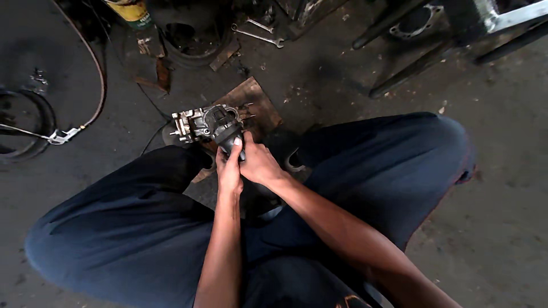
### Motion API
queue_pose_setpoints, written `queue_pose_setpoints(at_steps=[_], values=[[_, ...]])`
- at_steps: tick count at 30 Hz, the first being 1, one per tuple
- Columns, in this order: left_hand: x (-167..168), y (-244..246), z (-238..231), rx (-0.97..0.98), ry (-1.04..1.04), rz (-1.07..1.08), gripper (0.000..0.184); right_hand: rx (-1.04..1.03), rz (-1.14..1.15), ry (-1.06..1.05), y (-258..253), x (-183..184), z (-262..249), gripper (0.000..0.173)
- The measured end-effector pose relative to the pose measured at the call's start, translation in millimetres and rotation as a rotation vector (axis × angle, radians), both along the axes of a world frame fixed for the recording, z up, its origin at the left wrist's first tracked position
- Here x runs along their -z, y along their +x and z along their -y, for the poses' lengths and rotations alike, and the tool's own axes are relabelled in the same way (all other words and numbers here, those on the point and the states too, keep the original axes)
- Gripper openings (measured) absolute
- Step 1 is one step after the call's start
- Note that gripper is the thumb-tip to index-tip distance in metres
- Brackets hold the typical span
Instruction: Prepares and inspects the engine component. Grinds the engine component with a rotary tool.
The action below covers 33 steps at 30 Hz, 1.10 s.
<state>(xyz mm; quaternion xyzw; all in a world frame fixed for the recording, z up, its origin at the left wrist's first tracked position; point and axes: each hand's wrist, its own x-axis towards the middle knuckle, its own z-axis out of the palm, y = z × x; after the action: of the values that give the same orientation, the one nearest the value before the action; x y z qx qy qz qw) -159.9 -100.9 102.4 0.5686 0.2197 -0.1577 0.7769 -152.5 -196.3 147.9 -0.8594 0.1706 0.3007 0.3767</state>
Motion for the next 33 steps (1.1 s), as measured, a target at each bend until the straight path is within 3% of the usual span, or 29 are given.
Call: queue_pose_setpoints(at_steps=[4, 9, 12, 16, 24, 33], values=[[-4, -6, 5, -0.020, 0.001, 0.017, 0.046, -0.019, 0.034, 0.005, -6, -1, 7, 0.071], [-3, -13, 23, 0.014, 0.033, 0.012, 0.070, 0.058, 0.132, 0.077, -16, 21, 36, 0.083], [-8, -7, 35, 0.059, 0.072, 0.002, 0.074, 0.117, 0.247, 0.144, -16, 30, 50, 0.079], [-10, -2, 41, 0.113, 0.119, -0.002, 0.074, 0.040, 0.378, 0.186, -13, 26, 58, 0.075], [-11, 1, 27, 0.129, 0.053, 0.013, 0.076, -0.020, 0.337, -0.053, -4, 2, 36, 0.068], [-13, 2, 28, 0.116, 0.002, 0.004, 0.079, -0.109, 0.419, -0.118, -3, 3, 41, 0.071]])
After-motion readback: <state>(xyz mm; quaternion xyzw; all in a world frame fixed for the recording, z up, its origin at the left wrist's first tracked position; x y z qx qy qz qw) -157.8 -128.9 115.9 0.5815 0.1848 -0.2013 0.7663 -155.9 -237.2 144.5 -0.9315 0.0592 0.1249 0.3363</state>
